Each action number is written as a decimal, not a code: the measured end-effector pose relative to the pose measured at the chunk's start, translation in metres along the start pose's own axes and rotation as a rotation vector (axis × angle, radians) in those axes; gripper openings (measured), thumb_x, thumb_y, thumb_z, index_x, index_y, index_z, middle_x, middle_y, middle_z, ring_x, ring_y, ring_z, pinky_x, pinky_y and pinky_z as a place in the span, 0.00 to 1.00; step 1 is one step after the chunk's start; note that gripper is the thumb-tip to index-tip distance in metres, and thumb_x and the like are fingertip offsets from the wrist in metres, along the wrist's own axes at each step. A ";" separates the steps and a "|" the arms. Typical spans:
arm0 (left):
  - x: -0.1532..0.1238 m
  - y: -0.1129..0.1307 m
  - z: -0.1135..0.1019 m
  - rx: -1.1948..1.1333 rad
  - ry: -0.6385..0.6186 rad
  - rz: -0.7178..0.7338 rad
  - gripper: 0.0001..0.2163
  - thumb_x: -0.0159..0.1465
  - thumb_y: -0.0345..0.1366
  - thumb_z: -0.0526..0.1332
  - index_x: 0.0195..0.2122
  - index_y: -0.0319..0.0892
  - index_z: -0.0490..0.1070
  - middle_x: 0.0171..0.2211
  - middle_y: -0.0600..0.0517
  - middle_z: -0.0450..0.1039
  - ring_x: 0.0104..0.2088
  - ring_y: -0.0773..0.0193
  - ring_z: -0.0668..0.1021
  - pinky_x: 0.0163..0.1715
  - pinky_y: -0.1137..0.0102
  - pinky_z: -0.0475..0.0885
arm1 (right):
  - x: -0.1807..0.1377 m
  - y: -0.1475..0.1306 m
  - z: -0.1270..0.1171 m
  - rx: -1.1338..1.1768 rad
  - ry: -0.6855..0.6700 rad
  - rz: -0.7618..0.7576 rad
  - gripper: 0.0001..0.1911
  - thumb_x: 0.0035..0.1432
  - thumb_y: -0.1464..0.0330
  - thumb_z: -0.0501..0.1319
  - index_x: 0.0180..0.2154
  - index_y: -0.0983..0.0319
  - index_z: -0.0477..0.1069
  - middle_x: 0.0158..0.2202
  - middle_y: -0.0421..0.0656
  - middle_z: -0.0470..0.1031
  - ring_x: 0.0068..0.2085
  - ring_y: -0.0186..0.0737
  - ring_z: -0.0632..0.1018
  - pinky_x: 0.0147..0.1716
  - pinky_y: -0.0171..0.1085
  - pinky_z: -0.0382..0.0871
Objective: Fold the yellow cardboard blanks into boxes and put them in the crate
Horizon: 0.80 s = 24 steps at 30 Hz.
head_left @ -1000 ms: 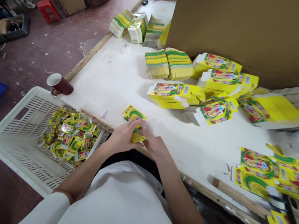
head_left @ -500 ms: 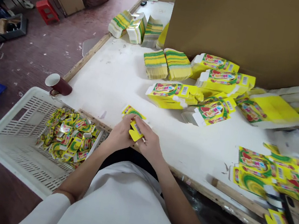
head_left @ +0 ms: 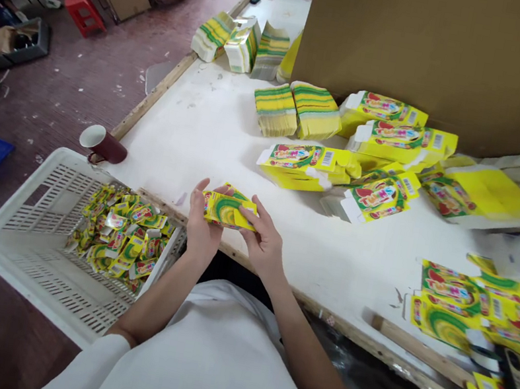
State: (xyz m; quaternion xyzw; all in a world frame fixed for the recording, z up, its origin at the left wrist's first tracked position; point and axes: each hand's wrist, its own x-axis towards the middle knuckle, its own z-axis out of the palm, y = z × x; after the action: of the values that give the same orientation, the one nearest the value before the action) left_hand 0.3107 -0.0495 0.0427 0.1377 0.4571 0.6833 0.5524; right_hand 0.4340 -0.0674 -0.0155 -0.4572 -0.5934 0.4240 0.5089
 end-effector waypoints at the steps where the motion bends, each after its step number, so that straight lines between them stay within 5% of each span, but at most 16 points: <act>1: 0.001 0.001 0.003 -0.034 0.043 -0.006 0.22 0.64 0.54 0.62 0.54 0.48 0.67 0.42 0.48 0.79 0.45 0.56 0.82 0.47 0.61 0.76 | 0.000 -0.001 -0.001 -0.015 -0.025 -0.027 0.18 0.64 0.62 0.62 0.54 0.54 0.77 0.69 0.48 0.63 0.66 0.50 0.69 0.62 0.50 0.68; 5: 0.004 0.003 0.004 -0.115 0.126 -0.008 0.20 0.67 0.55 0.56 0.51 0.47 0.70 0.35 0.50 0.78 0.37 0.59 0.83 0.46 0.59 0.76 | 0.002 -0.006 -0.008 -0.040 -0.148 -0.083 0.16 0.62 0.66 0.64 0.51 0.55 0.78 0.68 0.49 0.63 0.66 0.52 0.69 0.62 0.51 0.68; 11: -0.003 -0.002 0.000 -0.158 0.006 0.028 0.18 0.66 0.55 0.58 0.40 0.45 0.71 0.30 0.53 0.77 0.34 0.62 0.82 0.43 0.64 0.77 | 0.001 -0.009 -0.003 0.087 -0.124 0.072 0.13 0.57 0.65 0.67 0.46 0.55 0.80 0.65 0.51 0.66 0.66 0.52 0.69 0.55 0.48 0.75; 14: -0.006 -0.001 -0.003 -0.132 0.006 0.054 0.18 0.65 0.55 0.59 0.40 0.45 0.72 0.30 0.53 0.76 0.34 0.62 0.81 0.43 0.65 0.76 | 0.000 -0.011 0.004 0.179 -0.144 0.095 0.21 0.55 0.63 0.70 0.52 0.54 0.76 0.65 0.51 0.65 0.68 0.52 0.65 0.55 0.46 0.75; 18: -0.006 0.002 -0.010 -0.067 0.060 0.064 0.17 0.66 0.55 0.58 0.40 0.46 0.71 0.30 0.53 0.75 0.34 0.61 0.80 0.44 0.62 0.76 | -0.002 -0.013 0.022 0.233 -0.144 0.153 0.31 0.54 0.62 0.70 0.59 0.55 0.68 0.62 0.51 0.68 0.60 0.49 0.74 0.54 0.46 0.75; 24: 0.007 0.039 -0.061 0.200 0.084 0.285 0.13 0.66 0.50 0.58 0.44 0.48 0.68 0.32 0.55 0.71 0.36 0.63 0.78 0.46 0.61 0.75 | -0.004 0.006 0.027 0.055 -0.230 0.200 0.42 0.53 0.63 0.71 0.66 0.58 0.59 0.62 0.54 0.69 0.54 0.48 0.78 0.56 0.49 0.72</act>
State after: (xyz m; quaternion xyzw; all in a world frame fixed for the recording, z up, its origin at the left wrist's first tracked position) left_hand 0.2416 -0.0714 0.0375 0.2267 0.5212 0.7109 0.4141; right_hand 0.4078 -0.0706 -0.0259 -0.4483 -0.5874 0.5385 0.4050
